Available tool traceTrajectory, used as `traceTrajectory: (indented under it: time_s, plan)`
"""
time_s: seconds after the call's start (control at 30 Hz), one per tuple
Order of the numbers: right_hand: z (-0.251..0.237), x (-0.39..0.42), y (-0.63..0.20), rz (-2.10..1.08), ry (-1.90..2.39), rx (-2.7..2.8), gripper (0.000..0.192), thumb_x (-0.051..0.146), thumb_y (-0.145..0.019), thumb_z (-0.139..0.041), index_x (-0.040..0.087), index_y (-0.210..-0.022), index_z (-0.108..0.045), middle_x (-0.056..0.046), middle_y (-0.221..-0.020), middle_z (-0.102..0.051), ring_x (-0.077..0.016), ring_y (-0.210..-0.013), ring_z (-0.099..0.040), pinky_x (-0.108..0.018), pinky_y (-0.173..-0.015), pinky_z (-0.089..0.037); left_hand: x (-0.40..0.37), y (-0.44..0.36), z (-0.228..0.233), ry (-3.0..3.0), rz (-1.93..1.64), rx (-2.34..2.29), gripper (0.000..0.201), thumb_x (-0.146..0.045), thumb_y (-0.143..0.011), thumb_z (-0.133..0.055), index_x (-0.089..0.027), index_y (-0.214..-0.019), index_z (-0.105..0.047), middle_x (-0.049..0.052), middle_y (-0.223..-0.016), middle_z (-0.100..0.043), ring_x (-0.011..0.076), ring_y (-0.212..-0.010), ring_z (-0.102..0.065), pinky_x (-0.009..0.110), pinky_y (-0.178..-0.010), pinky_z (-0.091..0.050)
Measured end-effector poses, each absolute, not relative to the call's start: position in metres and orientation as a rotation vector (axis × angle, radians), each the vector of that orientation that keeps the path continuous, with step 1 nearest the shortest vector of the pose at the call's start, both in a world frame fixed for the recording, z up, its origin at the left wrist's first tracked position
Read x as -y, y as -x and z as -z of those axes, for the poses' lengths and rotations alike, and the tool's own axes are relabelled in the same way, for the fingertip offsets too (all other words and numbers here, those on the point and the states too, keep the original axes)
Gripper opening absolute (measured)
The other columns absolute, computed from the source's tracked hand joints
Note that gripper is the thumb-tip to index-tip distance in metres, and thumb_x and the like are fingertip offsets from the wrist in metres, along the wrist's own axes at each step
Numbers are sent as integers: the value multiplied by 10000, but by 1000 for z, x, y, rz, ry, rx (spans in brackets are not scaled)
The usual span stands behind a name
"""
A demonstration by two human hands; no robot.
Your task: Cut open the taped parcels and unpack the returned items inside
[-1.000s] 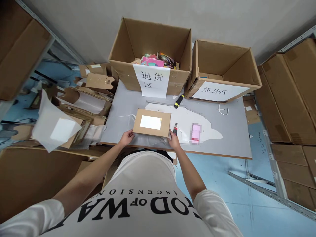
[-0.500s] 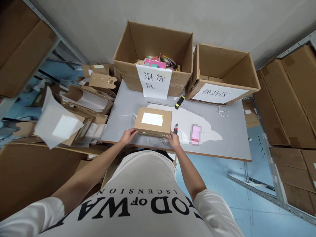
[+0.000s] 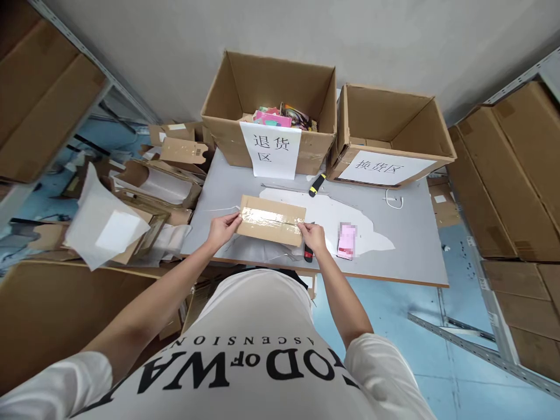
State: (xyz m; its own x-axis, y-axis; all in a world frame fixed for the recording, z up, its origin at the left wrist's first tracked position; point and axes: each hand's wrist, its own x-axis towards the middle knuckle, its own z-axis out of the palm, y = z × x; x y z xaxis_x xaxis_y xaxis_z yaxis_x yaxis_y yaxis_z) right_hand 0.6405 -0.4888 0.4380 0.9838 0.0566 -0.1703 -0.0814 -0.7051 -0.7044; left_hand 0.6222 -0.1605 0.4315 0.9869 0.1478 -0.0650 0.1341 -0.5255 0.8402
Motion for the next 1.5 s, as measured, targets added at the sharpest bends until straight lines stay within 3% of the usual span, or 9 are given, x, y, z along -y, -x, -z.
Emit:
traceTrajectory:
  time_s: [0.1,0.27,0.6,0.73,0.83,0.9,1.03,1.23,1.5]
  plan:
    - [-429,485,-641,-231,2339,-31,564,585,-856,-441,125,-745,-747,-46,-619,-684,-182,-631,-618,-243,-603,-403,160,-621,-421,-2134,22,-201,483,-458,-806,-581,-160,-1178,-663,59,-1138,-689,261,-1038,-656,350,-923,-500]
    - [-420,478,-648,-203,2292,-144,491,583,-824,-493,183,-931,-755,-69,-872,-750,-219,-826,-666,-269,-714,-454,156,-622,-397,-2008,32,-225,520,-446,-790,-611,-139,-1210,-636,75,-1169,-672,263,-1083,-639,370,-962,-493]
    - [-416,480,-658,-281,2213,-218,516,624,-781,-521,158,-844,-731,-63,-779,-732,-186,-742,-645,-261,-687,-451,161,-629,-391,-1857,5,-291,530,-438,-752,-668,-102,-1161,-658,110,-1146,-685,272,-1056,-653,403,-956,-515]
    - [-407,487,-652,-274,2083,-283,515,565,-842,-466,145,-1063,-664,-78,-937,-721,-169,-744,-665,-263,-709,-474,164,-626,-392,-1932,-40,-312,499,-402,-778,-641,-98,-1174,-643,125,-1148,-683,253,-1036,-663,387,-940,-523]
    - [-396,501,-637,-263,2240,-396,425,474,-894,-416,173,-1120,-613,-73,-995,-697,-177,-817,-664,-282,-767,-466,167,-624,-398,-2038,-71,-320,491,-375,-798,-626,-109,-1211,-616,131,-1166,-674,250,-1030,-666,379,-923,-528]
    - [-387,508,-622,-342,2420,-454,351,432,-868,-487,191,-1098,-599,-68,-1015,-676,-200,-925,-640,-289,-790,-452,170,-623,-404,-2138,-104,-302,477,-351,-816,-609,-132,-1240,-597,124,-1181,-668,258,-1042,-660,375,-901,-537]
    - [-369,506,-596,-557,2582,-495,458,446,-777,-621,193,-1146,-522,-93,-1165,-579,-224,-1029,-594,-301,-798,-450,179,-619,-416,-2364,-152,-238,426,-300,-865,-542,-157,-1264,-580,120,-1185,-665,283,-1024,-664,414,-882,-537]
    - [-356,493,-596,-686,2653,-574,532,484,-760,-635,210,-1175,-446,-110,-1206,-507,-260,-1115,-549,-355,-838,-463,185,-615,-421,-2482,-246,-79,342,-242,-903,-465,-162,-1203,-607,120,-1326,-572,255,-1225,-545,396,-1018,-458]
    - [-361,496,-608,-671,2593,-569,441,318,-753,-580,185,-1144,-425,-140,-1169,-543,-283,-1037,-600,-411,-844,-467,193,-600,-423,-2552,-234,142,357,-270,-937,-390,-151,-1214,-582,145,-1424,-467,254,-1364,-375,429,-1084,-375]
